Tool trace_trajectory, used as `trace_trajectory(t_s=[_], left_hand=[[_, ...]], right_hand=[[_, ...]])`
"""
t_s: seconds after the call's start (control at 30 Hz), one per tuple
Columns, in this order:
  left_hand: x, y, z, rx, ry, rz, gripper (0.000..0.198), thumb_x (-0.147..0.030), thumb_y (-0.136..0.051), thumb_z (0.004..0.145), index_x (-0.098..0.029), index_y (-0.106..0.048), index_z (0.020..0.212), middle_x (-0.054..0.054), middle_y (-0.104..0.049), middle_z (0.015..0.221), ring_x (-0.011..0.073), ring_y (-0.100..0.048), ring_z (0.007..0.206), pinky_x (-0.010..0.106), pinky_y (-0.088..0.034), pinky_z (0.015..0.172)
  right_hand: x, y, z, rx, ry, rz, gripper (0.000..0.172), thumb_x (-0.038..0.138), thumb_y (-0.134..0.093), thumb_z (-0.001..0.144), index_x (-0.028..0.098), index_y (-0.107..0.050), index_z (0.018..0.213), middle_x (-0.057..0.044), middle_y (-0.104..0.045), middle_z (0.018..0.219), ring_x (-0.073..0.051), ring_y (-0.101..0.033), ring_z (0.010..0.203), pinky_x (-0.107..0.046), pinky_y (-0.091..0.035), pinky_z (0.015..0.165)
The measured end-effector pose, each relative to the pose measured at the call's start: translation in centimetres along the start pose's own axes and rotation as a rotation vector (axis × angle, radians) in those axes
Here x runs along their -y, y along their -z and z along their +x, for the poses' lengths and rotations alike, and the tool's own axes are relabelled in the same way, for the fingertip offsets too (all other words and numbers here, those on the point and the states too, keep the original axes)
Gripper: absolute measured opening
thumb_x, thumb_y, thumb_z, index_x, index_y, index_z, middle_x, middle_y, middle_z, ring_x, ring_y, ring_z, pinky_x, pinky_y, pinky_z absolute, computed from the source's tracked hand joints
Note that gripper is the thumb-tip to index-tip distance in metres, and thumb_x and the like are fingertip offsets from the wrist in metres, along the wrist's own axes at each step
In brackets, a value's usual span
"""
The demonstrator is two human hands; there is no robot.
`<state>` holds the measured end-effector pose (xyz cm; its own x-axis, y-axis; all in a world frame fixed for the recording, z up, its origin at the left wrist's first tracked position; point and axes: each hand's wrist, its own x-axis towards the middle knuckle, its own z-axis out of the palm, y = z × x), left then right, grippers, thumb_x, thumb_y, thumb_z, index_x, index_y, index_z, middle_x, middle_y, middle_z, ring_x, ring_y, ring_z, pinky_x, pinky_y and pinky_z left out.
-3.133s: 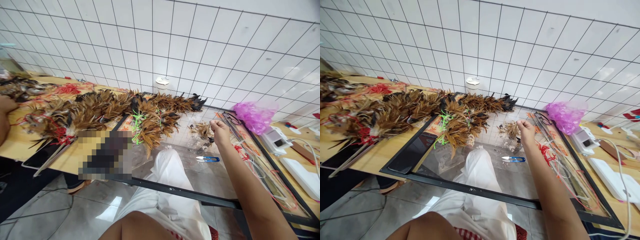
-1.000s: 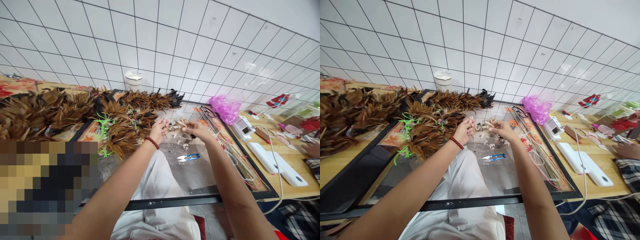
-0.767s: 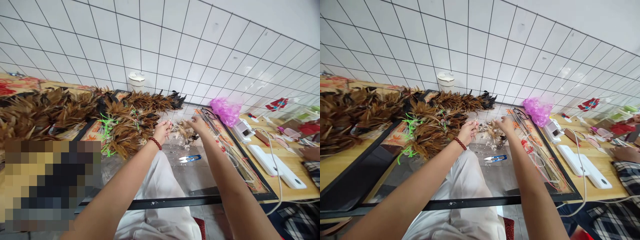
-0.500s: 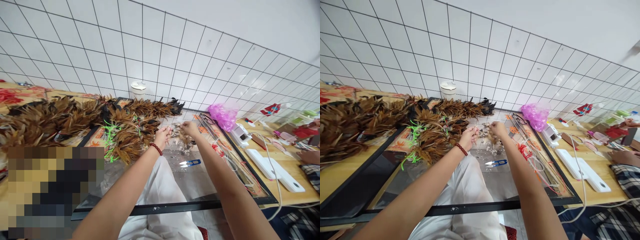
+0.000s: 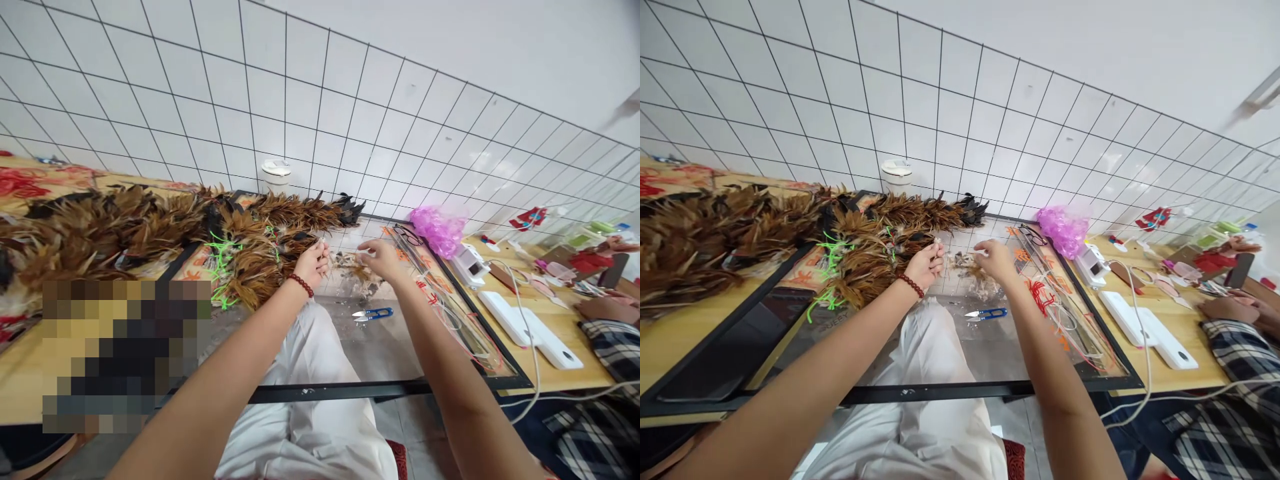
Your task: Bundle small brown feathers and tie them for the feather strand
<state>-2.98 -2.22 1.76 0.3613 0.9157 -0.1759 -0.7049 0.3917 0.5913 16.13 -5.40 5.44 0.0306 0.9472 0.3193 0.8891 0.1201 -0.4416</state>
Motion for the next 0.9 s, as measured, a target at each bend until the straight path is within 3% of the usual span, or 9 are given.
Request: trace_trajectory(t_s=[0.1,0.2,0.27,0.33,0.4,0.5,0.57,0.77,0.9], left_hand=[[-0.5,0.8,-1.2,0.029,0.018,0.027,0.010,-0.015,-0.052,0.087,-0.013,-0.051,0.077,-0.005,-0.043,0.058,-0.0002,-0.023,0.033,0.013,-0.015,0.031],[-0.5,1.2,-1.9,-0.002,0.002,0.035,0.010,-0.014,-0.050,0.087,-0.013,-0.051,0.077,-0.005,-0.043,0.057,-0.0001,-0.022,0.033,0.013,-0.015,0.031],[-0.3,1.3,-2.2,-0.002,-0.019,0.051,0.010,-0.015,-0.052,0.086,-0.013,-0.051,0.076,-0.005,-0.043,0.058,-0.0004,-0.022,0.033,0.013,-0.015,0.032],[0.0,1.2,-2.4,0.014,-0.039,0.079,0.010,-0.017,-0.056,0.084,-0.012,-0.052,0.076,-0.005,-0.044,0.058,-0.0006,-0.023,0.034,0.012,-0.016,0.032],[0.2,1.2,-2.5,0.034,-0.049,0.107,0.012,-0.019,-0.060,0.082,-0.012,-0.053,0.076,-0.005,-0.044,0.059,-0.0005,-0.024,0.035,0.013,-0.017,0.033],[0.4,1.3,-2.6,0.056,-0.047,0.134,0.012,-0.020,-0.061,0.080,-0.012,-0.053,0.076,-0.004,-0.045,0.059,-0.0004,-0.025,0.036,0.013,-0.017,0.034],[0.4,1.4,-2.7,0.062,-0.044,0.142,0.011,-0.019,-0.061,0.080,-0.012,-0.054,0.076,-0.004,-0.045,0.059,-0.0005,-0.025,0.036,0.013,-0.016,0.034],[0.4,1.6,-2.8,0.100,-0.044,0.161,0.012,-0.021,-0.062,0.079,-0.011,-0.055,0.076,-0.004,-0.045,0.059,-0.0005,-0.025,0.037,0.013,-0.017,0.035],[0.5,1.6,-2.8,0.104,-0.058,0.177,0.014,-0.022,-0.065,0.078,-0.011,-0.056,0.075,-0.004,-0.046,0.059,-0.0008,-0.024,0.037,0.013,-0.016,0.035]], right_hand=[[2.2,-3.0,1.1,0.110,0.015,-0.064,0.026,0.026,-0.060,0.078,0.022,-0.069,0.102,-0.006,-0.068,0.100,-0.020,-0.061,0.087,-0.033,-0.046,0.079],[3.5,-5.2,1.6,0.200,0.189,-0.142,0.045,0.011,-0.054,0.076,0.026,-0.064,0.117,-0.007,-0.059,0.126,-0.023,-0.056,0.106,-0.035,-0.044,0.085],[3.4,-5.5,1.3,0.300,0.331,-0.210,0.050,0.004,-0.050,0.073,0.030,-0.065,0.113,-0.003,-0.056,0.132,-0.024,-0.052,0.114,-0.038,-0.040,0.088],[2.6,-4.8,0.7,0.373,0.392,-0.269,0.045,0.003,-0.049,0.073,0.031,-0.070,0.101,-0.002,-0.063,0.122,-0.024,-0.054,0.111,-0.040,-0.038,0.088],[1.5,-3.5,0.1,0.344,0.358,-0.308,0.037,0.005,-0.050,0.074,0.029,-0.072,0.091,-0.002,-0.067,0.111,-0.023,-0.056,0.106,-0.039,-0.037,0.087],[0.4,-1.7,-0.9,0.177,0.273,-0.302,0.038,0.007,-0.049,0.077,0.028,-0.071,0.099,-0.004,-0.065,0.117,-0.023,-0.055,0.106,-0.037,-0.036,0.085],[0.4,-1.2,-1.5,0.123,0.292,-0.261,0.039,0.006,-0.047,0.079,0.027,-0.070,0.102,-0.005,-0.065,0.116,-0.022,-0.056,0.103,-0.035,-0.036,0.084],[1.8,-2.2,-3.2,0.202,0.519,-0.299,0.034,0.009,-0.050,0.083,0.027,-0.070,0.103,-0.006,-0.065,0.106,-0.021,-0.053,0.101,-0.033,-0.034,0.082],[1.6,-3.4,-3.4,0.159,0.519,-0.348,0.022,0.016,-0.053,0.084,0.024,-0.070,0.095,-0.008,-0.063,0.109,-0.025,-0.051,0.103,-0.037,-0.034,0.082]])
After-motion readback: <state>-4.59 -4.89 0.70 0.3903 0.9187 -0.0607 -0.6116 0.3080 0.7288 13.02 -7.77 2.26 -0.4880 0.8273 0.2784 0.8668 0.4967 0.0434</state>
